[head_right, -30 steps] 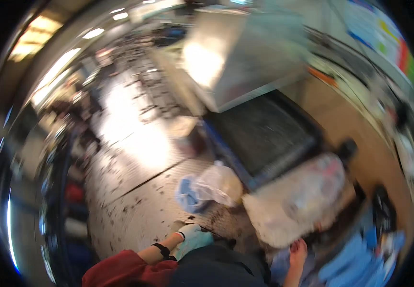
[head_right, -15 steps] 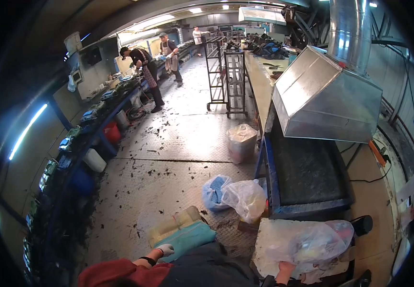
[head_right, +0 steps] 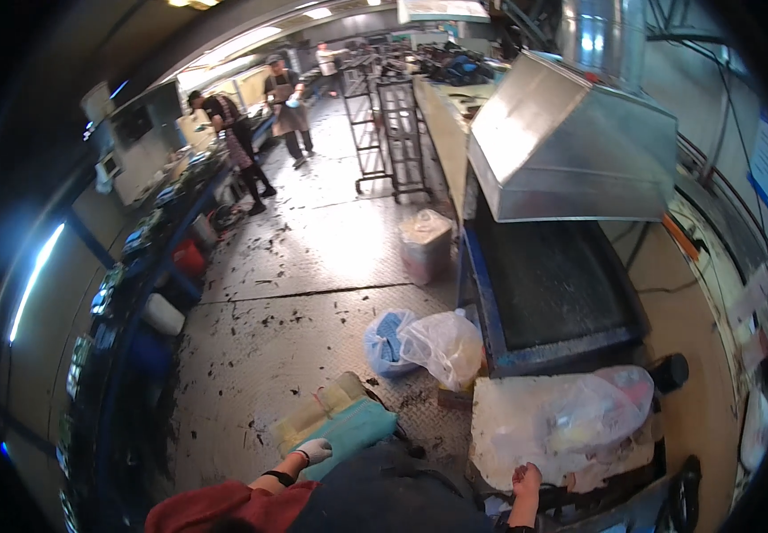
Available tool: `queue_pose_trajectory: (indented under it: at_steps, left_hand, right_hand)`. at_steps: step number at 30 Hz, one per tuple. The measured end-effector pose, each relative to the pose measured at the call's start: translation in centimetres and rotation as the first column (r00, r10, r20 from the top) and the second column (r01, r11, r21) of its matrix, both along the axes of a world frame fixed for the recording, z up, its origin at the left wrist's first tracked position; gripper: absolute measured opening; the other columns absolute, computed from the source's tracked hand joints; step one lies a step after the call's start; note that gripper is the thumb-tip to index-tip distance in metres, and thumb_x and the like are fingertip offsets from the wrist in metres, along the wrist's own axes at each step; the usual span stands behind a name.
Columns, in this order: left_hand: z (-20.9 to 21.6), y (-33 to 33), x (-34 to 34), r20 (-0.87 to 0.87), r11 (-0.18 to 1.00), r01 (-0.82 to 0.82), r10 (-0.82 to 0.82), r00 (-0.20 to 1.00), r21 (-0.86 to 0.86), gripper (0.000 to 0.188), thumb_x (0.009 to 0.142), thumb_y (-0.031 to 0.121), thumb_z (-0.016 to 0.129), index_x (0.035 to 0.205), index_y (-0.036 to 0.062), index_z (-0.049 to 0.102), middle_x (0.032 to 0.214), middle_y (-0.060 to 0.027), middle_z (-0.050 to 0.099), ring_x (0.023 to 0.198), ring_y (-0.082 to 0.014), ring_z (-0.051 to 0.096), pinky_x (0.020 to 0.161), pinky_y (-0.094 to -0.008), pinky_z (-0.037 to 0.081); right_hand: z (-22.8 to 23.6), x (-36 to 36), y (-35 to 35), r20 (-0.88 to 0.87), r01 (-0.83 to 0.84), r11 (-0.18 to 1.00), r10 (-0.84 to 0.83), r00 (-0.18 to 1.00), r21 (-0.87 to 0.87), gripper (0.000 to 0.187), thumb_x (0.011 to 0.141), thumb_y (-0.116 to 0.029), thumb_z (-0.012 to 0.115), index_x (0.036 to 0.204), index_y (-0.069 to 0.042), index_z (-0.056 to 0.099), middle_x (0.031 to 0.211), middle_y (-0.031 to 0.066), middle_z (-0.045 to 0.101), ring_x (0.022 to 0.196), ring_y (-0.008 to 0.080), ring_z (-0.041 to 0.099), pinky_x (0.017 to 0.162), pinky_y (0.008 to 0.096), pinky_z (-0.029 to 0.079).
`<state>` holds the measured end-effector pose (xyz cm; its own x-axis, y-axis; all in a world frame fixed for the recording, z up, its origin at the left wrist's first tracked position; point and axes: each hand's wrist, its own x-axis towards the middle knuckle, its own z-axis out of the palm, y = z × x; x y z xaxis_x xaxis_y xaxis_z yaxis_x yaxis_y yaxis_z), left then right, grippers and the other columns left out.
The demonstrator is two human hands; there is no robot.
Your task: Applying adhesive to a glue-spreading machine and organizing shoe components in a manufacturing environment.
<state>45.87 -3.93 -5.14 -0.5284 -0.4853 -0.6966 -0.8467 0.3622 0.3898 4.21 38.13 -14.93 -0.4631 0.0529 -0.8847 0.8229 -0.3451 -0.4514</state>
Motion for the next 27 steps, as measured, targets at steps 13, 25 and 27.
queue_pose_trajectory:
  at_steps: [13,25,27]
  left_hand:
    - [-2.1,-4.1,-22.1,0.183,0.456,0.887,-0.868,0.461,-0.07,0.05,0.089,0.049,0.043,0.094,0.0069,0.07,0.095,-0.0218,0.066,0.097,-0.0378,0.06,0.088,-0.0439,0.045]
    - [-4.7,-1.8,-31.4,0.026,0.017,0.996,-0.999,0.02,-0.093,0.049,0.089,0.048,0.044,0.098,0.0064,0.069,0.098,-0.0224,0.065,0.099,-0.0381,0.059,0.088,-0.0442,0.044]
    - [-4.7,-1.1,-32.0,0.003,-0.013,0.995,-1.0,-0.013,-0.1,0.048,0.089,0.047,0.044,0.098,0.0063,0.068,0.099,-0.0225,0.064,0.099,-0.0382,0.059,0.088,-0.0442,0.044]
  right_hand:
    - [14.8,11.6,0.5,-0.489,-0.265,0.937,0.345,0.801,0.226,0.02,0.093,-0.021,0.053,0.102,-0.005,0.061,0.089,0.0035,0.064,0.076,0.0117,0.061,0.063,0.0245,0.048]
    - [26.5,23.0,6.2,-0.607,0.274,0.937,-0.089,0.79,0.219,0.022,0.092,-0.016,0.049,0.108,-0.003,0.057,0.095,0.0032,0.063,0.078,0.0104,0.058,0.068,0.0242,0.047]
    - [27.3,24.3,7.9,-0.612,0.349,0.891,-0.109,0.783,0.289,0.023,0.092,-0.016,0.048,0.109,-0.003,0.057,0.096,0.0034,0.063,0.078,0.0102,0.057,0.069,0.0239,0.046]
